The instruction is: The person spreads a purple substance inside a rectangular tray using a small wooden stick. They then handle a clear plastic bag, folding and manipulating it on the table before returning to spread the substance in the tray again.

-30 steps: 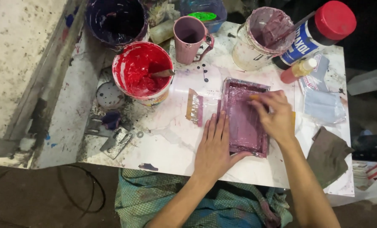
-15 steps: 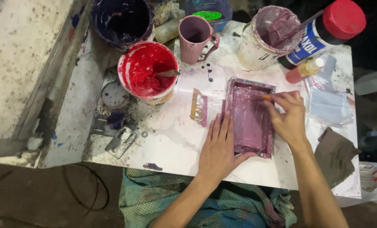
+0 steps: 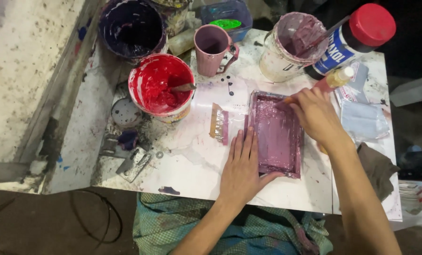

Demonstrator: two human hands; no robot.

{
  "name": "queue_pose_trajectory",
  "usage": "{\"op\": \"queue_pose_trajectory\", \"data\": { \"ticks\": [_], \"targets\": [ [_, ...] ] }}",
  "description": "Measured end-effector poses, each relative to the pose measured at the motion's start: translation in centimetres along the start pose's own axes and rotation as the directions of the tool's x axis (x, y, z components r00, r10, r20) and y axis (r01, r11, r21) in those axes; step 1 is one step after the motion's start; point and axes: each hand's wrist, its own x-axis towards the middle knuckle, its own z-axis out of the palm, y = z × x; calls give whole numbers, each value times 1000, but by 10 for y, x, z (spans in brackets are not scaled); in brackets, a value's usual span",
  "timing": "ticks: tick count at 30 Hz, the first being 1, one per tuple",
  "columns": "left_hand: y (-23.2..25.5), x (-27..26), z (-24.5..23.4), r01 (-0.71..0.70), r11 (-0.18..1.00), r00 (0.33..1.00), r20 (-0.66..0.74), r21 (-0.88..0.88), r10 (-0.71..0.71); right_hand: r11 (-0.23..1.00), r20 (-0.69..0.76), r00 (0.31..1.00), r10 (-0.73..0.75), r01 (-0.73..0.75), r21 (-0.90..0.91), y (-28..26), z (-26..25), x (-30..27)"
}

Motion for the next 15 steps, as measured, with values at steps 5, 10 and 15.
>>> {"op": "queue_pose_trajectory", "data": {
  "ticks": [5,10,15],
  "targets": [
    [0,-1,-2,6,1000,1000,23,4,-6,926,45,998,-38,52,-373,-7,-2,15],
    [1,0,-4,25,986,998,57,167,-35,982,-212,967,142,-110,155,-26,-13,-4],
    [2,0,-2,179,983,982,-68,46,-175,388,-239,743,625,-31,921,-21,38,-24]
  ]
}}
